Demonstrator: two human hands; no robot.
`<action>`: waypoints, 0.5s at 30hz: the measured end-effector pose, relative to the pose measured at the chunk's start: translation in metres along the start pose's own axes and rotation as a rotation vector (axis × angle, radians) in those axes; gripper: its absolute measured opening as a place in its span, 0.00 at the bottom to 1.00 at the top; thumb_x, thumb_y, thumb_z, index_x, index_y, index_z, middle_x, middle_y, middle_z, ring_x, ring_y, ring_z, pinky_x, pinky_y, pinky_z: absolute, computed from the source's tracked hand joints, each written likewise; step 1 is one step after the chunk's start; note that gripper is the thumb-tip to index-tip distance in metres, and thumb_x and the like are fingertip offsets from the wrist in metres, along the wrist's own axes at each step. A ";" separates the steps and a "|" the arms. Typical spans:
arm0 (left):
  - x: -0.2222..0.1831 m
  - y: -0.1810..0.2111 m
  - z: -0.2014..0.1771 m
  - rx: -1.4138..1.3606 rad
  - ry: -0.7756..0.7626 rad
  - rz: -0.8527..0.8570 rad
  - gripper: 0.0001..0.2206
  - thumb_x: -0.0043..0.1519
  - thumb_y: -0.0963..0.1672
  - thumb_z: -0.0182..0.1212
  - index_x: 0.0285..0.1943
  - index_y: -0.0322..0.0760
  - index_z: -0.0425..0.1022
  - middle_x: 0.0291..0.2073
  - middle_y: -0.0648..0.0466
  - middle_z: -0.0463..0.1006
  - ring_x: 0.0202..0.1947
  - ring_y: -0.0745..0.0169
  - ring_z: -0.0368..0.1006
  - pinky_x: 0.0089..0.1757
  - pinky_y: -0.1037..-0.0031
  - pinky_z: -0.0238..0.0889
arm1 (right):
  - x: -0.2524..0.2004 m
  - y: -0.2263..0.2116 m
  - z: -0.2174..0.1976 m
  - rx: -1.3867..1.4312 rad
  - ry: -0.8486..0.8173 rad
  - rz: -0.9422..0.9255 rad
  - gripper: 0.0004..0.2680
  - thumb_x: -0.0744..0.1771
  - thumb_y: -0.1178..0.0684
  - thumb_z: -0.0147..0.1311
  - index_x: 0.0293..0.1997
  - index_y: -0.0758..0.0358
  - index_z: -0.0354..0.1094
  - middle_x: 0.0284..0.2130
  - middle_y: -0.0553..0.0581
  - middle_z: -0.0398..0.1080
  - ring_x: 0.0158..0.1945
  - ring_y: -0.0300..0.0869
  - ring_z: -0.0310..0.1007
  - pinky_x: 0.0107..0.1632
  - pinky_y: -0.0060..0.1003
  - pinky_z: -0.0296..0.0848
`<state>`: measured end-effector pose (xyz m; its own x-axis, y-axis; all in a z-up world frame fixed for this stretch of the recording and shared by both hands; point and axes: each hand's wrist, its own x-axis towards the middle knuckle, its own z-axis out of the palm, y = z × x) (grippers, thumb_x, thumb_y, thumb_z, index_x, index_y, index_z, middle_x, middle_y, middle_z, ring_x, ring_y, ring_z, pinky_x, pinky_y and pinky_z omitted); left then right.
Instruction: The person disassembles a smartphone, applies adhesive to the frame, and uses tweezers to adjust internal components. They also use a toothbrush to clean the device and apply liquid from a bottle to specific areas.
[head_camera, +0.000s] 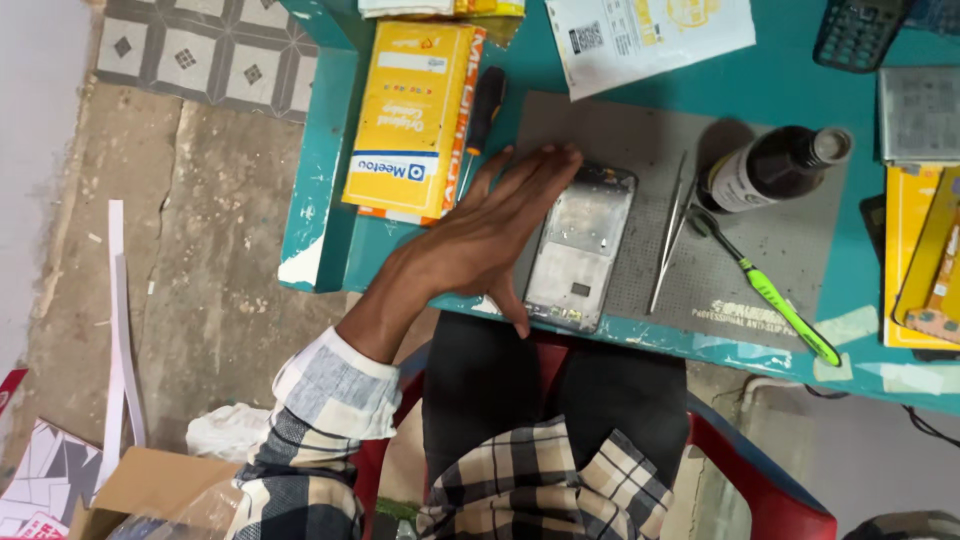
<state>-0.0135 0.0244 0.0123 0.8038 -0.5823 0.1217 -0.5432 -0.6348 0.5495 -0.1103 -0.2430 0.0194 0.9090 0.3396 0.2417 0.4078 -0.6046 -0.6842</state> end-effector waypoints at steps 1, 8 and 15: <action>0.000 0.000 -0.001 -0.006 -0.002 0.001 0.78 0.19 0.58 0.85 0.78 0.28 0.32 0.78 0.38 0.42 0.78 0.39 0.35 0.70 0.42 0.28 | 0.000 0.000 0.002 -0.009 -0.005 -0.009 0.18 0.64 0.58 0.61 0.59 0.68 0.65 0.54 0.62 0.73 0.56 0.53 0.73 0.57 0.45 0.71; 0.000 0.007 -0.005 -0.013 0.031 -0.013 0.76 0.21 0.57 0.85 0.77 0.28 0.35 0.76 0.36 0.46 0.77 0.36 0.39 0.69 0.39 0.30 | 0.004 -0.013 -0.009 -0.099 0.001 -0.015 0.20 0.62 0.55 0.64 0.59 0.68 0.65 0.55 0.62 0.72 0.60 0.55 0.71 0.60 0.47 0.68; -0.001 0.012 -0.009 -0.114 0.113 0.017 0.74 0.23 0.55 0.87 0.78 0.30 0.36 0.71 0.31 0.48 0.74 0.27 0.45 0.68 0.42 0.39 | 0.019 -0.020 0.005 -0.144 -0.050 -0.050 0.22 0.60 0.52 0.66 0.58 0.68 0.64 0.56 0.62 0.71 0.63 0.57 0.69 0.63 0.48 0.65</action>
